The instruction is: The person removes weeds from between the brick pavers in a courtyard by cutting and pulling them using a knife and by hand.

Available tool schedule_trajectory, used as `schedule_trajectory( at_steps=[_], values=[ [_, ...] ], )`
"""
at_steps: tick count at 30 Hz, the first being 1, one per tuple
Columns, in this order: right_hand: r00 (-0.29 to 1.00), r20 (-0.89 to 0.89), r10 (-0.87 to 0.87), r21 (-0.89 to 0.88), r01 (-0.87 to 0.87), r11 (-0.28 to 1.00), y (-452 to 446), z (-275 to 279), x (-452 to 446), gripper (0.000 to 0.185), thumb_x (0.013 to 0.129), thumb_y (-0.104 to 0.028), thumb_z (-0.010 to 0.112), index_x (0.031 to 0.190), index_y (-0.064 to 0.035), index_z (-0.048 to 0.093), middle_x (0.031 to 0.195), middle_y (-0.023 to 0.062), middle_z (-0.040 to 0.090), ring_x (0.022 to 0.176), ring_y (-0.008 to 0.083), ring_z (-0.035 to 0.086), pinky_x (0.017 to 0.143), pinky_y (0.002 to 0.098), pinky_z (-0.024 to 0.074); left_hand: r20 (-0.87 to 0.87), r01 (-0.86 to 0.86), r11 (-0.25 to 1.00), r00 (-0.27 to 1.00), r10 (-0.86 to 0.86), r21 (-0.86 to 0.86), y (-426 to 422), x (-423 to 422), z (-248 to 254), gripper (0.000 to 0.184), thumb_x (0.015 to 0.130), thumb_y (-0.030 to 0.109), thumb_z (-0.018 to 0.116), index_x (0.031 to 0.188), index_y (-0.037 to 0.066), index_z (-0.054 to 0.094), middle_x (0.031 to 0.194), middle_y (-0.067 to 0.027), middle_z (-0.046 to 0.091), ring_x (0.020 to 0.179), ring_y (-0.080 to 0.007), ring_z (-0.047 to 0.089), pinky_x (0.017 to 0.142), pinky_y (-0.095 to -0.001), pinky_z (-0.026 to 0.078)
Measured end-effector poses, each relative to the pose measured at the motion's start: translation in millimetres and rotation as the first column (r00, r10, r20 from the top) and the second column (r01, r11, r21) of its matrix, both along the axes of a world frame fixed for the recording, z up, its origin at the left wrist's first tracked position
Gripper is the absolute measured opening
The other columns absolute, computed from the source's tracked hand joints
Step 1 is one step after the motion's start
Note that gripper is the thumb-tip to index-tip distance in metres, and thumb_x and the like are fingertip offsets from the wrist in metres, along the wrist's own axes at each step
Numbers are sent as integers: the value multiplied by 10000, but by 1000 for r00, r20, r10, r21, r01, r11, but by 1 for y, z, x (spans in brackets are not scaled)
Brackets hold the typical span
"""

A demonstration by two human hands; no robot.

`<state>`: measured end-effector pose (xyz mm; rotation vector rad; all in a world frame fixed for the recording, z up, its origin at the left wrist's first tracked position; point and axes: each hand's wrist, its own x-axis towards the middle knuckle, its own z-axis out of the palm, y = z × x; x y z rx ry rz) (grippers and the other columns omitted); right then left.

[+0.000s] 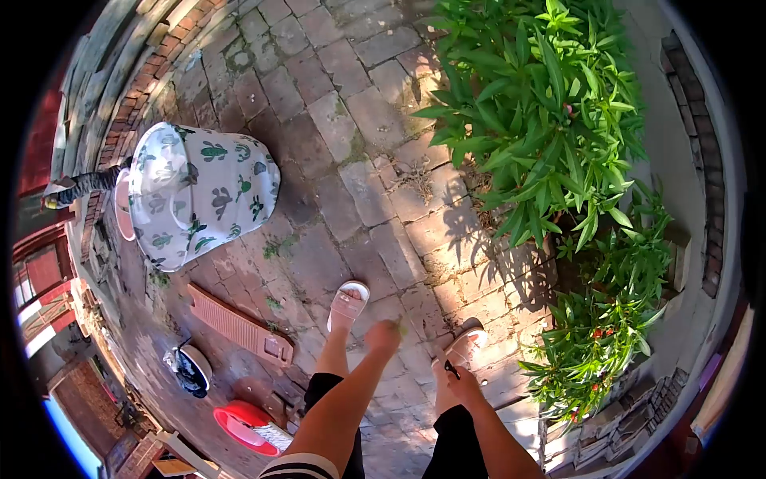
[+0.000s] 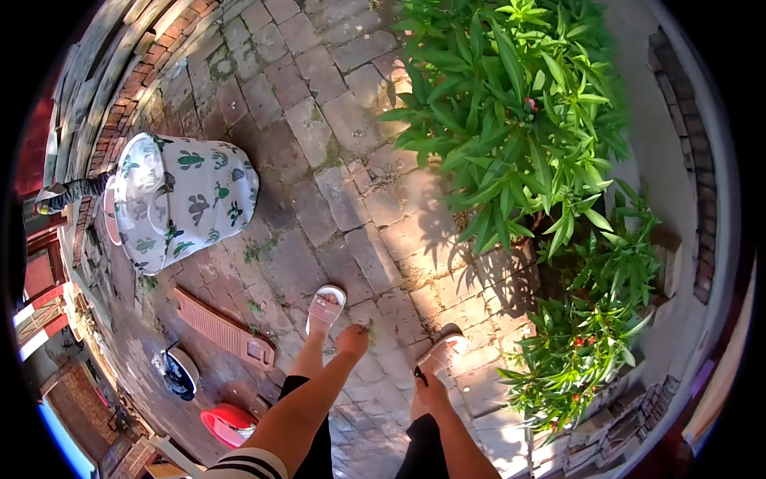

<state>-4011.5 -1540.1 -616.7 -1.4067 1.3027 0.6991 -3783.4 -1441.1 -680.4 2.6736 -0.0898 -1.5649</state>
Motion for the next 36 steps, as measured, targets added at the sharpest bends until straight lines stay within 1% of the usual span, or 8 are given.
schedule_trajectory(
  at_steps=[7,11,14,20,24,28,31,36],
  values=[
    [968,27,-251,116,246,962,-3,99,85,205,863,-204,518,990,-49,562,659,27,534,468,106,471,420,260,402,50,-308,932,945,322,-193,61,92,97,313,738,400,562,890,162,699,886,-102,673,911,-285,621,826,-406,430],
    [970,114,-215,17,215,976,11,143,123,168,878,-205,528,928,-47,552,637,26,515,447,102,450,398,252,378,97,-505,860,855,510,-71,138,148,128,327,716,393,597,936,175,700,899,-106,673,888,-284,631,786,-381,474],
    [974,144,-174,27,171,985,20,184,155,162,877,-204,534,910,-47,554,631,25,510,431,100,434,386,248,359,213,-461,884,858,467,-80,181,187,190,303,706,346,589,911,155,703,888,-122,669,864,-309,631,765,-395,489],
    [970,50,-240,99,234,967,40,240,204,137,882,-186,504,877,-51,525,650,31,496,412,83,390,364,231,320,249,-530,847,815,524,-46,295,198,198,318,700,282,560,933,108,687,906,-156,660,885,-322,623,783,-403,483],
    [974,19,-228,131,223,966,41,273,224,205,910,-247,481,947,-49,516,699,34,500,427,80,387,383,228,332,204,-579,767,744,636,-278,317,195,231,484,704,258,611,1105,-11,583,1030,-220,621,992,-315,594,857,-356,460],
    [994,37,-107,123,102,987,26,277,209,207,901,-249,511,965,-53,518,702,34,508,427,81,384,378,234,325,296,-581,719,660,690,-381,340,155,235,492,740,246,615,1136,-38,539,938,-174,643,877,-282,612,777,-344,471],
    [998,41,-49,144,43,989,5,263,185,201,896,-246,521,953,-53,515,704,30,516,431,80,379,372,237,319,-36,-709,467,568,822,-529,348,108,275,385,805,220,578,1111,-13,551,892,-116,652,779,-185,597,677,-294,458],
    [992,-69,-108,157,118,980,-48,251,124,201,857,-201,503,974,-38,495,704,80,535,420,116,399,343,271,320,-224,-909,189,285,932,-373,356,-50,332,280,885,307,528,1028,71,577,858,-29,648,753,-108,580,644,-246,422]
  ],
)
